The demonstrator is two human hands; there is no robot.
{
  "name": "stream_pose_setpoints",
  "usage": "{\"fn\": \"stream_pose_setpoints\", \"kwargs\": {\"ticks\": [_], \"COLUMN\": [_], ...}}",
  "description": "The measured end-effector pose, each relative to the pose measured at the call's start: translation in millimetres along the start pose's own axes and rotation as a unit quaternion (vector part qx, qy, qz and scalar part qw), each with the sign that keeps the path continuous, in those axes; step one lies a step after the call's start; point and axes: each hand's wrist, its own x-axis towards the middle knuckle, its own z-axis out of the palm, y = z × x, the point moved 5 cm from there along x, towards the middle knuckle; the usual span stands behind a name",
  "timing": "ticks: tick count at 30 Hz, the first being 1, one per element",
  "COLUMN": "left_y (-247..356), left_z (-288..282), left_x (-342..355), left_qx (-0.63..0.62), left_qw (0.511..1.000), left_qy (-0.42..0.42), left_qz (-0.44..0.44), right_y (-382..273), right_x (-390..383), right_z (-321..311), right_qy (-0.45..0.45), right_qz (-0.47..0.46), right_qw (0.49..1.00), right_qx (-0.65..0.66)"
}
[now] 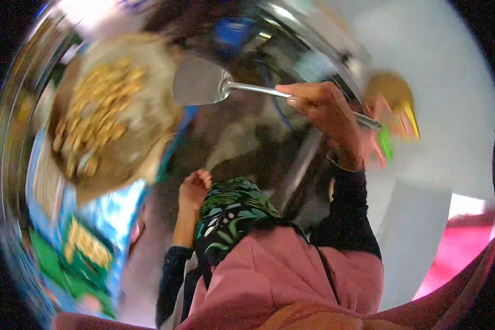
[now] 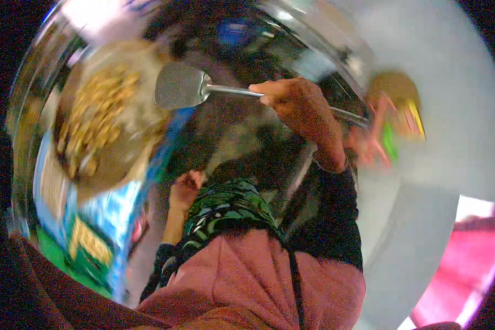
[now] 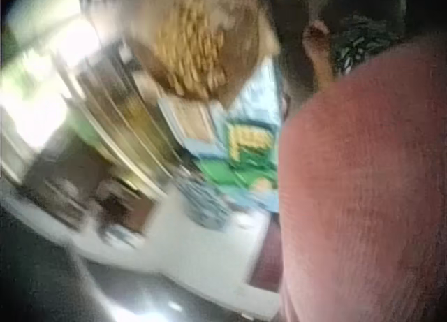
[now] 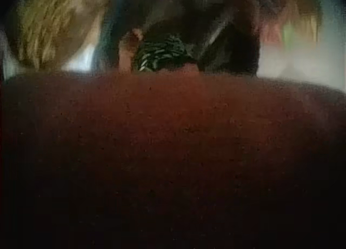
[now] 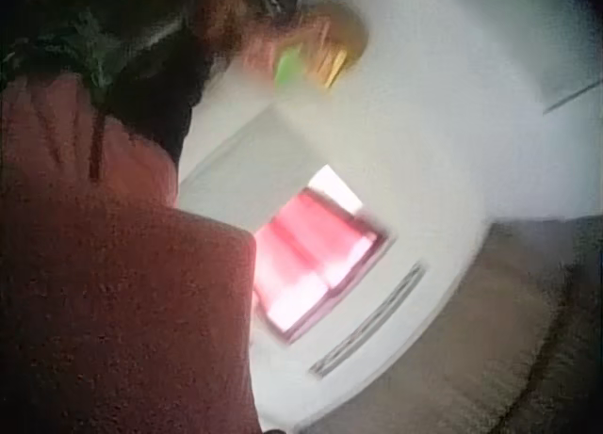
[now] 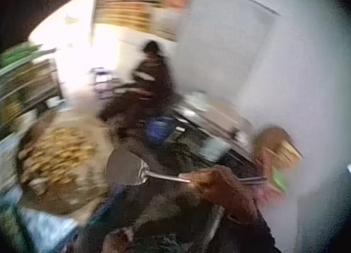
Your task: The person wears gloves and transfers small round yellow cakes between trays, covers a pan on a stove with a lid, and then uses a spoon to move cooked cakes from the pan to a large tray.
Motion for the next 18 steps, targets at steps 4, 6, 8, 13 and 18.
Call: {"fn": "stream_pose_setpoints", "kwargs": {"ticks": [4,6,8,13,18], "left_y": [-39.4,-63.4,-89.2,-182.0,-263.9], "left_z": [22.3,34.1,29.9,71.3,105.7], "left_x": [34.8,44.3,69.6,89.9,94.5], "left_qx": [0.137,0.189,0.234,0.290,0.346], "left_qw": [0.988,0.974,0.958,0.937,0.909], "left_qy": [-0.032,-0.055,-0.061,0.002,0.030], "left_qz": [-0.064,-0.114,-0.156,-0.193,-0.231], "right_y": [153.3,190.1,215.7,307.9,368.0], "right_x": [-197.3,-313.6,-401.8,-618.0,-709.8], "right_z": [-43.8,-51.8,-50.7,26.0,94.1], "right_qy": [0.143,0.128,0.056,-0.001,0.013], "right_qz": [0.233,0.353,0.534,0.699,0.713], "right_qw": [0.961,0.911,0.804,0.677,0.684], "right_qx": [-0.028,-0.173,-0.255,-0.231,-0.152]}}
